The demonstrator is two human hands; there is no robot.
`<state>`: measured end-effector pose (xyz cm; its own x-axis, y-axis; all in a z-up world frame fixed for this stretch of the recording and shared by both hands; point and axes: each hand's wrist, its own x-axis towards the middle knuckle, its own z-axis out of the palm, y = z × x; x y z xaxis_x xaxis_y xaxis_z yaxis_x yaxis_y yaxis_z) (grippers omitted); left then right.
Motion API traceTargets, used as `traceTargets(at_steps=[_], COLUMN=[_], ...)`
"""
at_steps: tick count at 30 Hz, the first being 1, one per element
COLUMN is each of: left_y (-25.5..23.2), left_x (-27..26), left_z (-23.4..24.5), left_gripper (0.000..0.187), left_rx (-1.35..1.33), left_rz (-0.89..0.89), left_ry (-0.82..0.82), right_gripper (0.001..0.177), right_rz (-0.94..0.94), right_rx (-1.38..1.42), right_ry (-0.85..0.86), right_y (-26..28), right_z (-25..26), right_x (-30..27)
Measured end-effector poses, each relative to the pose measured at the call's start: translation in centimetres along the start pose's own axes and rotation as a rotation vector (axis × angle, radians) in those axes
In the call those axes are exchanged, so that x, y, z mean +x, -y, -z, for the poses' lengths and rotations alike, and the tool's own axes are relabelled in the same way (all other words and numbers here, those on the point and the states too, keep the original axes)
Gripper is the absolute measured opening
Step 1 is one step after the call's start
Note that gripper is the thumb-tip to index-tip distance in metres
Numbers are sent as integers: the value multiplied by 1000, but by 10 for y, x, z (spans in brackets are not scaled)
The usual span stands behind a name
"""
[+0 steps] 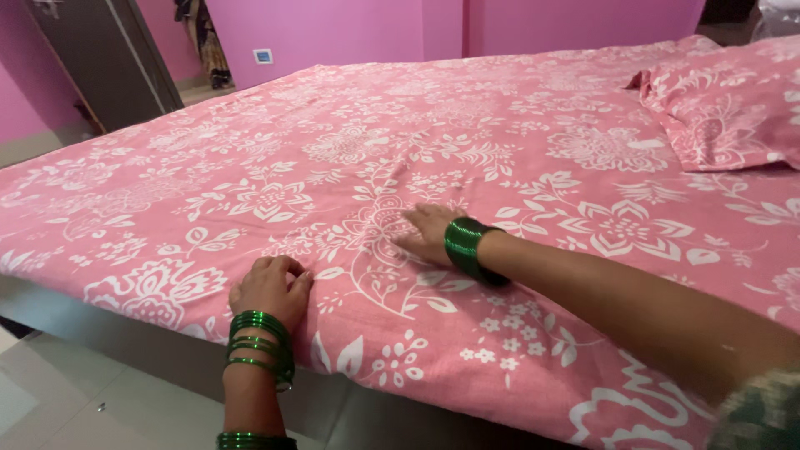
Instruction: The person smooths and tucks a pink floral bedsheet onto a bed in a bedroom. They repeatedly pat the surface and fold the edges under the mattress to create a neat appearance.
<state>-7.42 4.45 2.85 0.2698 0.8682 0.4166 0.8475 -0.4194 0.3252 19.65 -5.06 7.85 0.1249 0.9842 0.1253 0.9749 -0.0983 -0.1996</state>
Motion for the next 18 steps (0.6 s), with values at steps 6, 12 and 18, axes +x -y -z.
traceTargets(at_steps=[6, 12, 18], left_y=[0, -4, -3], left_x=[3, 6, 4], left_z=[1, 12, 14], left_gripper=[33, 42, 42], left_rx=[34, -105, -440], left_rz=[34, 84, -48], left_ry=[67, -5, -318], right_gripper=[86, 84, 81], right_rz=[-85, 341, 688], right_rx=[11, 161, 48], right_ry=[51, -46, -99], right_y=[14, 45, 87], right_z=[-25, -41, -58], right_x=[19, 10, -22])
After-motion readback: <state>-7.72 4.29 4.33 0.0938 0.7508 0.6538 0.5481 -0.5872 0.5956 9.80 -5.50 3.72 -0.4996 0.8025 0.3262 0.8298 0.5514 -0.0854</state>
